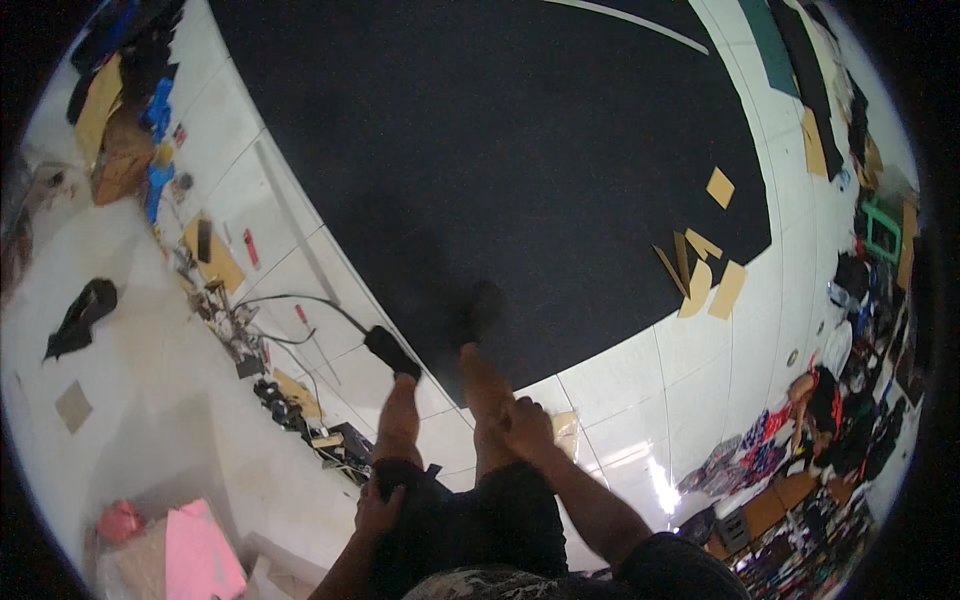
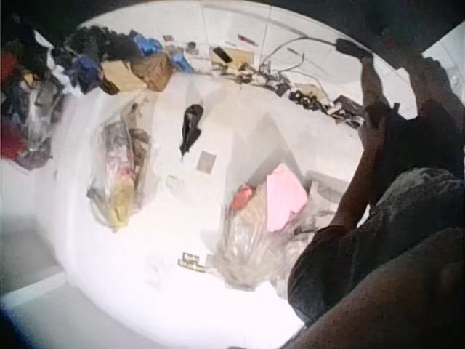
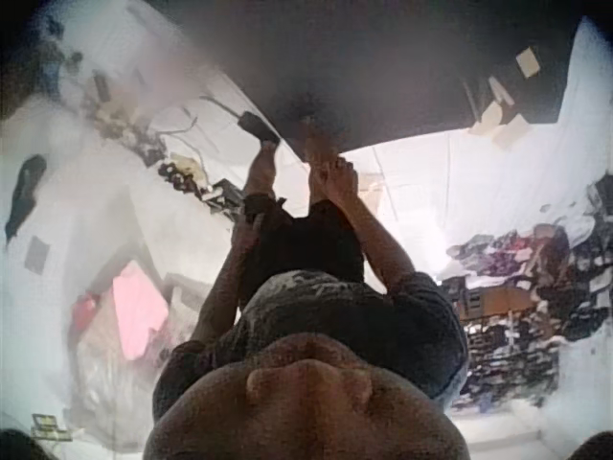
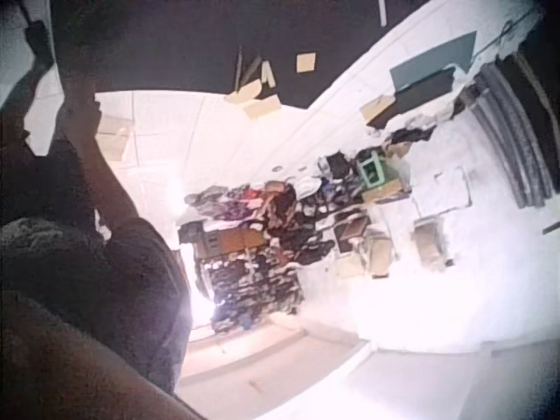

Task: The person uses a straight edge and a piece of chalk to mark grid lines and patterns onto a large piece of dark fabric spread on the floor.

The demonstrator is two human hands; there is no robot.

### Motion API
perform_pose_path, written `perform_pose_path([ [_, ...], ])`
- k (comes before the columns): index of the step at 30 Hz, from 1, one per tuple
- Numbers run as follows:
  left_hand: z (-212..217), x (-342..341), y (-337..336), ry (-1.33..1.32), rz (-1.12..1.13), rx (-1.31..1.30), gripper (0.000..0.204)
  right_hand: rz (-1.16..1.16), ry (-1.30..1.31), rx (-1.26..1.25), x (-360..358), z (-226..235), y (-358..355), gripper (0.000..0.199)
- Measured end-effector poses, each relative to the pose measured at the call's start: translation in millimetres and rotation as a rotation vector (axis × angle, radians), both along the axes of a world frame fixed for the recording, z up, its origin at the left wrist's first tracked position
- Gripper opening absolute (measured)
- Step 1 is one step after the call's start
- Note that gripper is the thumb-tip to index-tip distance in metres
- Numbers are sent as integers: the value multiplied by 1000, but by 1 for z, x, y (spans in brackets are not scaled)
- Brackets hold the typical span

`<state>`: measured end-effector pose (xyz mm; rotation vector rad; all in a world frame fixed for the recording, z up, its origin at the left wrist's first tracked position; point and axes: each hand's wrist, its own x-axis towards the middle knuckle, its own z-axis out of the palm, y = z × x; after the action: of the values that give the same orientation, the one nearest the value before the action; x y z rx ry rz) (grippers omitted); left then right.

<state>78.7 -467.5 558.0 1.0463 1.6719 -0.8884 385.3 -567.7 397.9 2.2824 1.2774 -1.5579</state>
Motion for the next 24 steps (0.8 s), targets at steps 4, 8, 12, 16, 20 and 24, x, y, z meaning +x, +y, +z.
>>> perform_pose_path([
  [4, -14, 17, -23, -5, -231, 20, 102, 22, -51, 101, -11, 54, 5, 42],
  [8, -27, 32, -44, -109, -149, 28, 100, 54, -107, 95, -1, 47, 2, 43],
  [12, -49, 39, -70, -184, -14, -37, 96, 99, -173, 172, 1, 42, 2, 44],
  [16, -71, 32, -104, -153, 57, -7, 90, 109, -214, 186, 6, 44, 0, 46],
  [20, -68, 39, -142, -192, 195, 65, 86, 98, -293, 328, 32, 63, -29, 47],
  [24, -56, 42, -181, -215, 268, 98, 86, 120, -333, 319, 60, 116, -47, 45],
])
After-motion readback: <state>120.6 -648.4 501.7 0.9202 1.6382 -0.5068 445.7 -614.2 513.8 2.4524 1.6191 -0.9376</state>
